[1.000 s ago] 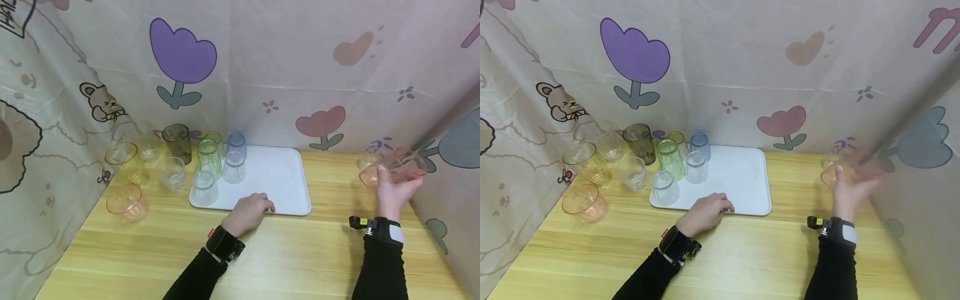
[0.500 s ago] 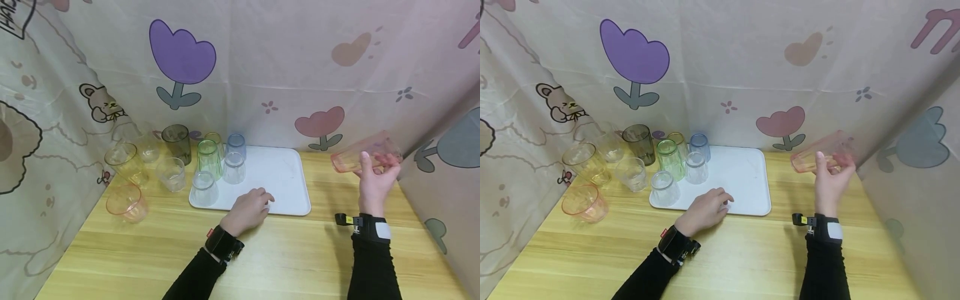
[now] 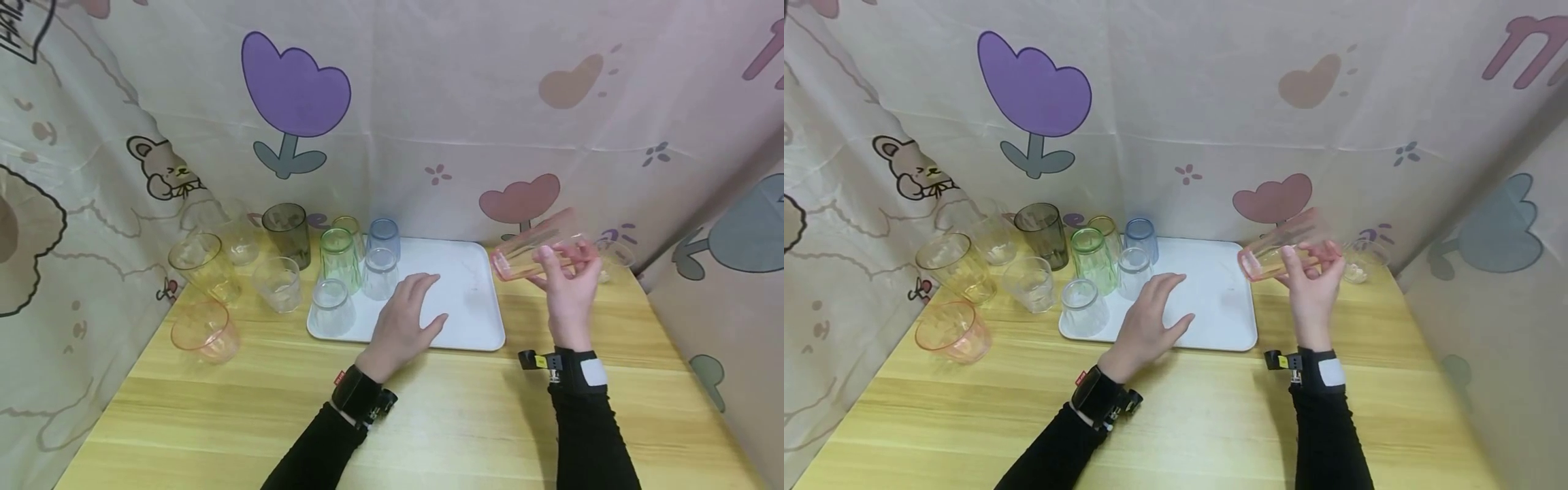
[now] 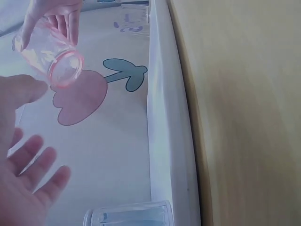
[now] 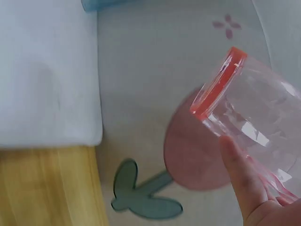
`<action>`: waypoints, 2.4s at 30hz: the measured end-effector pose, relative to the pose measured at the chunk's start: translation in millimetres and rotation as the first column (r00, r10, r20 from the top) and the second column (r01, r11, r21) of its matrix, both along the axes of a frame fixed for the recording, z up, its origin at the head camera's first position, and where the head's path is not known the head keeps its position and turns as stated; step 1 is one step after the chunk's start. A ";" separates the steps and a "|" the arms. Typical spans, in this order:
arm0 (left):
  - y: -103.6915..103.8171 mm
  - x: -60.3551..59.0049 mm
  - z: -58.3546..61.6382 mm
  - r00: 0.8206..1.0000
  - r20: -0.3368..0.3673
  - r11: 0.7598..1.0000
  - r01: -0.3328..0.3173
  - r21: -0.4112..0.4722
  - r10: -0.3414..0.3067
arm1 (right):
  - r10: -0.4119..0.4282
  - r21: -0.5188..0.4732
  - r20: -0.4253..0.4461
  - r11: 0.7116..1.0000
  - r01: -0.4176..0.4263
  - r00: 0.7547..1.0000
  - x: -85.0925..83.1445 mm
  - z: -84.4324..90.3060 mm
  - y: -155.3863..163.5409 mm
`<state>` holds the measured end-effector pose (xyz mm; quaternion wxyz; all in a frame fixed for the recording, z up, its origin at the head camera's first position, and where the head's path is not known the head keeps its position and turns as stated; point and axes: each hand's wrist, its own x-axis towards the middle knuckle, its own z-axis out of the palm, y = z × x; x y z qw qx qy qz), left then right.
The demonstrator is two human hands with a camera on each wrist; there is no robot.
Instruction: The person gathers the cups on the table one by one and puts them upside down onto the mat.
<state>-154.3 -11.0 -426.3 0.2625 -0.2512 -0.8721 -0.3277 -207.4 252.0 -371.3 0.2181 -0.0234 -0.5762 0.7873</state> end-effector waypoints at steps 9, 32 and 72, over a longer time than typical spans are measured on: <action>-3.9 -4.7 2.6 0.995 -0.094 0.993 -0.007 0.115 0.018 | 0.132 0.131 0.030 0.982 -0.135 0.991 6.4 -7.9 -43.0; -9.1 -8.3 7.7 0.978 -0.209 0.980 0.054 0.192 -0.013 | 0.374 0.135 0.055 0.916 -0.378 0.926 29.5 -22.1 -99.8; -67.1 13.2 76.7 0.970 -0.212 0.981 -0.083 0.175 0.119 | 0.066 0.871 0.436 0.220 -0.439 0.898 -1.6 -20.6 -14.0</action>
